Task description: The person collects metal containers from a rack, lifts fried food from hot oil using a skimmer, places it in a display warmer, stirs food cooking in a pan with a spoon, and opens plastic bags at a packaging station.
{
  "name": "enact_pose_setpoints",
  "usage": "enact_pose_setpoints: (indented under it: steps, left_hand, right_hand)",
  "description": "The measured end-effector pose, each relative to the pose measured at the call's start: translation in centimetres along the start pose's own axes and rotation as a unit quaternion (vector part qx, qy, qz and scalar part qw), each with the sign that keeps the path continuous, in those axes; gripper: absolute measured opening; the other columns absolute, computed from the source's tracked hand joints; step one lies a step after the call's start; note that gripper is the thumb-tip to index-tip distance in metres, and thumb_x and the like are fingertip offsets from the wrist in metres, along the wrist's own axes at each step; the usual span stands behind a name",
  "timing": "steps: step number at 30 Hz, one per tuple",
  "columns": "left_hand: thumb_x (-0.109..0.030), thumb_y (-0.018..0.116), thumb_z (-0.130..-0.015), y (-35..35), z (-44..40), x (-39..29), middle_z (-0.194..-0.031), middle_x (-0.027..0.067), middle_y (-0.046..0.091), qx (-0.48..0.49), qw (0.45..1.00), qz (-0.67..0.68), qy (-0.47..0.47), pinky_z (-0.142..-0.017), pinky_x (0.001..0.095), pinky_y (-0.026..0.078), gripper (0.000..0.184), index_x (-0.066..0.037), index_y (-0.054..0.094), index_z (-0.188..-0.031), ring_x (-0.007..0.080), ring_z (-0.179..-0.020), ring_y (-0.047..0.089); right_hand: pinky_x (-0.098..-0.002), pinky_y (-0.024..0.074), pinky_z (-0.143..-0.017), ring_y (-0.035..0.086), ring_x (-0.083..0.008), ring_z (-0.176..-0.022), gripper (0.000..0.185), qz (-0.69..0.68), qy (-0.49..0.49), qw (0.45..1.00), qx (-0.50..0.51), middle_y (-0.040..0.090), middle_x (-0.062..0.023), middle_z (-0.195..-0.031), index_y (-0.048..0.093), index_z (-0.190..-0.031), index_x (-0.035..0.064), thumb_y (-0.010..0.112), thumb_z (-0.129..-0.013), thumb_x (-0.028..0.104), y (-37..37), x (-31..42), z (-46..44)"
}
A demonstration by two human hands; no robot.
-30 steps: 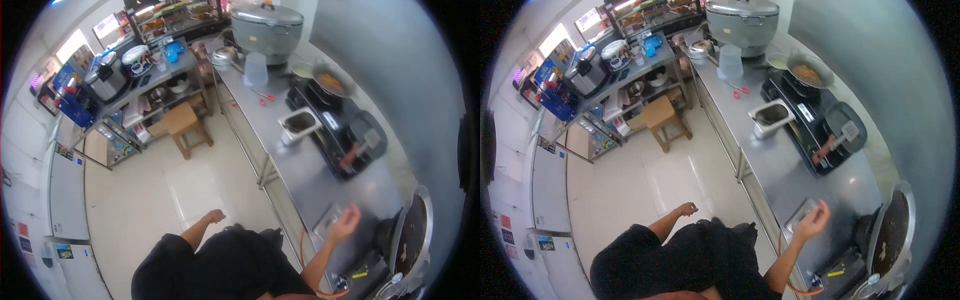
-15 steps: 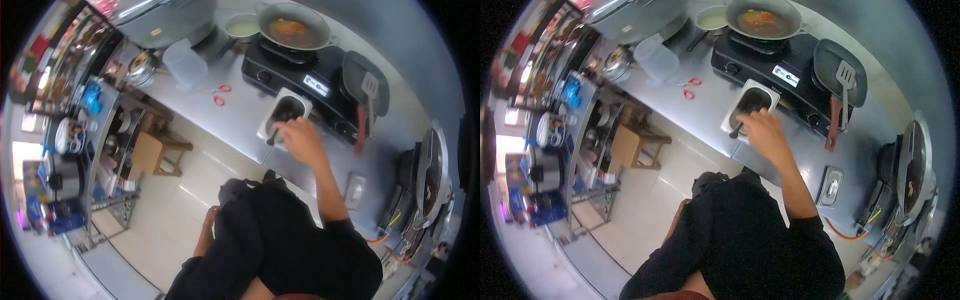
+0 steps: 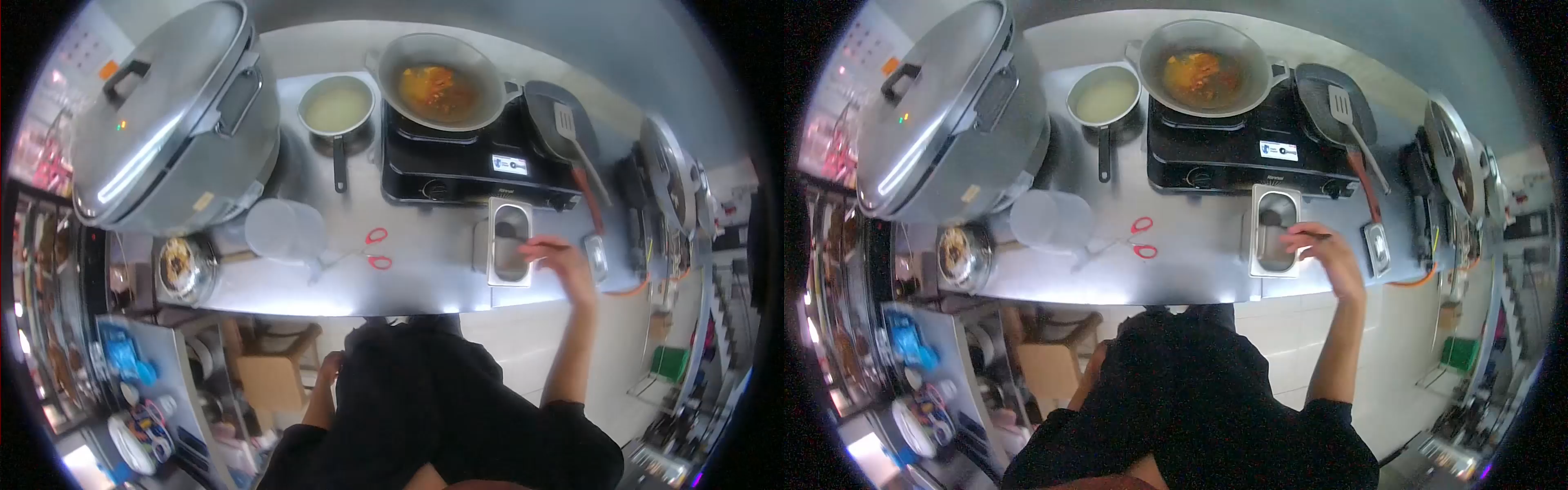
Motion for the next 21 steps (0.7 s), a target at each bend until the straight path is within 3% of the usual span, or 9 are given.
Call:
enact_pose_setpoints:
  steps: [4,7,8,11,13,15,17,19,21]
  left_hand:
    - [-0.034,0.052,-0.09,-5.6,-3.9,1.8,-0.073,0.0045,0.057,0.039,0.995,-0.04,-0.087,-0.054,0.0358,0.043,0.027,-0.008,0.06,-0.088,0.0166,-0.064,0.055]
    - [-0.035,0.053,-0.091,-8.2,-6.7,4.5,-0.083,0.0077,0.062,-0.013,0.96,0.174,-0.217,-0.059,0.0387,0.046,0.027,-0.009,0.059,-0.095,0.0248,-0.073,0.062]
    - [-0.037,0.051,-0.093,-10.0,-11.2,10.5,-0.086,0.0049,0.059,0.216,0.849,0.432,-0.216,-0.064,0.0401,0.048,0.03,-0.009,0.055,-0.105,0.0231,-0.071,0.059]
    - [-0.031,0.051,-0.094,-14.3,-11.0,5.0,-0.082,0.0027,0.054,0.021,0.931,0.363,0.045,-0.065,0.0355,0.048,0.027,-0.008,0.054,-0.108,0.0185,-0.068,0.054]
    - [-0.023,0.051,-0.093,-16.2,-5.2,-4.8,-0.076,0.0011,0.052,-0.221,0.927,0.274,0.125,-0.063,0.0316,0.046,0.021,-0.007,0.055,-0.106,0.0155,-0.067,0.051]
    - [-0.019,0.051,-0.091,-19.8,-4.7,-5.9,-0.077,0.0017,0.053,-0.356,0.915,0.124,0.143,-0.062,0.0304,0.045,0.019,-0.006,0.056,-0.104,0.0156,-0.069,0.052]
    - [-0.023,0.051,-0.09,-21.4,-5.1,-7.0,-0.082,0.0026,0.055,-0.365,0.845,0.323,0.222,-0.062,0.03,0.046,0.023,-0.005,0.056,-0.104,0.0169,-0.071,0.054]
    - [-0.025,0.051,-0.089,-22.2,-4.7,-8.7,-0.087,0.0045,0.057,-0.374,0.766,0.481,0.204,-0.063,0.0302,0.047,0.027,-0.004,0.057,-0.104,0.0192,-0.074,0.056]
    - [-0.027,0.051,-0.089,-21.8,-2.8,-11.7,-0.093,0.0072,0.06,-0.389,0.694,0.598,0.091,-0.065,0.0308,0.049,0.029,-0.002,0.058,-0.104,0.0226,-0.079,0.059]
  right_hand:
    - [-0.0253,0.0446,-0.072,0.061,-0.0162,-0.082,0.027,-0.041,-0.051,0.993,-0.1,0.067,-0.0171,-0.099,0.059,-0.099,-0.0027,0.046,-0.091,0.02,1.4,3.2,3.0]
    - [-0.0251,0.0444,-0.07,0.06,-0.014,-0.079,0.02,0.004,-0.066,0.987,-0.146,0.068,-0.0156,-0.096,0.059,-0.093,-0.0003,0.049,-0.092,0.017,2.7,3.9,3.7]
    - [-0.025,0.0444,-0.07,0.06,-0.0133,-0.078,0.017,0.022,-0.057,0.985,-0.16,0.068,-0.0147,-0.095,0.059,-0.091,0.0003,0.05,-0.092,0.015,3.2,3.9,3.6]
    - [-0.023,0.0437,-0.065,0.057,-0.0106,-0.072,0.013,0.044,-0.067,0.974,-0.21,0.064,-0.0092,-0.086,0.056,-0.101,0.003,0.05,-0.091,0.009,4.6,5.0,2.7]
    - [-0.0211,0.0429,-0.06,0.055,-0.0087,-0.067,0.022,0.049,-0.086,0.966,-0.24,0.061,-0.0044,-0.079,0.054,-0.113,0.0052,0.048,-0.091,0.006,5.5,6.1,1.4]
    - [-0.0202,0.0407,-0.058,0.053,-0.0074,-0.065,0.033,0.079,-0.124,0.958,-0.246,0.057,-0.0028,-0.077,0.05,-0.123,0.0084,0.047,-0.09,0.003,6.6,8.9,0.5]
    - [-0.0194,0.0379,-0.055,0.049,-0.0066,-0.061,0.042,0.124,-0.161,0.945,-0.254,0.054,-0.0011,-0.075,0.046,-0.131,0.0107,0.047,-0.09,0.004,7.1,10.7,-1.0]
    - [-0.0188,0.0345,-0.052,0.043,-0.0065,-0.056,0.047,0.182,-0.195,0.927,-0.264,0.052,0.0008,-0.075,0.044,-0.137,0.0121,0.048,-0.09,0.008,7.1,11.9,-3.1]
    - [-0.0223,0.0382,-0.056,0.05,-0.0103,-0.06,0.044,0.286,-0.203,0.895,-0.275,0.056,-0.0036,-0.075,0.05,-0.132,0.0126,0.047,-0.089,0.004,7.1,12.8,-5.4]
Point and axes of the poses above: each hand's wrist, its own z-axis away from the middle knuckle, its own y-axis out of the palm, x = y × z, the point moved 5 cm from there along -z, towards the middle knuckle
